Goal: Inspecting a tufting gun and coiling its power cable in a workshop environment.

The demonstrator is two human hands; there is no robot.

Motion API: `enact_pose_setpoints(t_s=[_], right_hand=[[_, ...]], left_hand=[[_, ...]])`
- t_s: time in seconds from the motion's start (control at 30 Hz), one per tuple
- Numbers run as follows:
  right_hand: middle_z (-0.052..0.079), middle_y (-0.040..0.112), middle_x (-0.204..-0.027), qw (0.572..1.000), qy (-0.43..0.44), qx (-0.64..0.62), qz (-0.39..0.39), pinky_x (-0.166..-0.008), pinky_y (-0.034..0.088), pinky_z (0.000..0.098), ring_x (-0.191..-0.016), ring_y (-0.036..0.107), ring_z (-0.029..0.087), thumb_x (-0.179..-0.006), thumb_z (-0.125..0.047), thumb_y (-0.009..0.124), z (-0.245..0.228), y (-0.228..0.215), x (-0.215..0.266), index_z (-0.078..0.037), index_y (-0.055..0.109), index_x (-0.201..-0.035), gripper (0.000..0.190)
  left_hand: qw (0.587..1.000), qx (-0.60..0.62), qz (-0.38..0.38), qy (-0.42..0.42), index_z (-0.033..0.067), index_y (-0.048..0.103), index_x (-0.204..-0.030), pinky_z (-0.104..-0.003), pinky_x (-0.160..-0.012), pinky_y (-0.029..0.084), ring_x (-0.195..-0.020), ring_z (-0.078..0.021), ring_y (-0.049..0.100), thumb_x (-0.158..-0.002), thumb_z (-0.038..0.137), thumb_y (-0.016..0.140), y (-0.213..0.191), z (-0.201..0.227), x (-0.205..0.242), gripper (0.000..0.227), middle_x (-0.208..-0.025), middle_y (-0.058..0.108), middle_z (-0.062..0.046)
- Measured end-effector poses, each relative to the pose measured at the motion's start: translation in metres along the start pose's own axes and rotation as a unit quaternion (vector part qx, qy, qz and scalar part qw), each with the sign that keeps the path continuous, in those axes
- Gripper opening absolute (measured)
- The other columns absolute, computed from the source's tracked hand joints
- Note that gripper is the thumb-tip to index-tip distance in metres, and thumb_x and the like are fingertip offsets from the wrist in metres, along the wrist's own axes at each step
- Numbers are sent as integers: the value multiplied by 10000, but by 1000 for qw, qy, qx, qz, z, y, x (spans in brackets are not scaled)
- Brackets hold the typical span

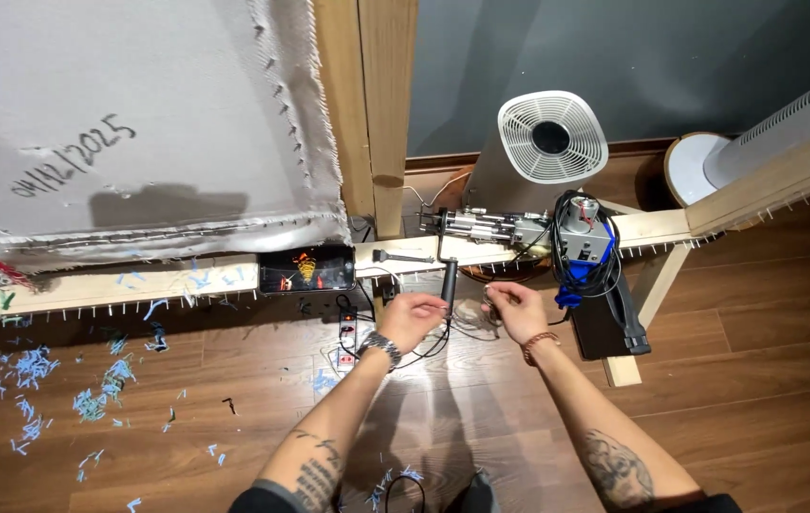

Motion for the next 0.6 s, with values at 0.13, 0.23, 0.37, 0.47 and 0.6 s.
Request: enact_pose_setpoints(t_s=[0.13,0.23,0.37,0.47,0.6], right_hand=[[-53,792,-841,977,-93,176,73,-807,595,298,-834,746,122,-902,-291,829,18,12,-30,-315,843,-1069,170],[-35,803,-903,967,-101,207,104,-815,599,332,-871,764,180,-934,-288,788,20,13,-42,-333,831,-1087,165],[6,804,-903,967,-97,206,114,-810,604,400,-888,768,244,-931,-271,770,15,18,-44,-280,824,-1090,168],[-1,802,-879,968,-85,202,120,-812,598,418,-889,770,250,-913,-283,773,8,21,-39,-270,816,-1076,169],[-30,799,-859,968,-64,198,137,-814,589,389,-869,765,212,-896,-298,786,19,21,-47,-284,818,-1053,161]], left_hand=[[999,-34,30,-2,194,815,-1083,-262,-868,619,-906,-111,779,-812,161,826,-19,-33,-17,274,-971,821,-43],[997,-58,46,1,192,809,-1051,-269,-840,628,-888,-117,782,-806,217,861,-24,-44,-26,252,-947,818,-47],[990,-132,47,21,163,794,-983,-280,-793,621,-871,-135,773,-801,216,828,-23,-43,-32,193,-896,795,-37],[981,-187,40,18,174,787,-935,-278,-760,620,-849,-134,772,-772,231,817,-24,-37,-28,176,-851,783,-15],[978,-199,51,15,188,784,-910,-272,-742,603,-832,-115,761,-772,230,800,-27,-38,-30,145,-824,766,13]])
Point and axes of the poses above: each hand's wrist, its own x-axis away from the middle knuckle, its own y-axis out of the palm, z = x × y, the point moved 1 cm from there along -x, towards the middle knuckle
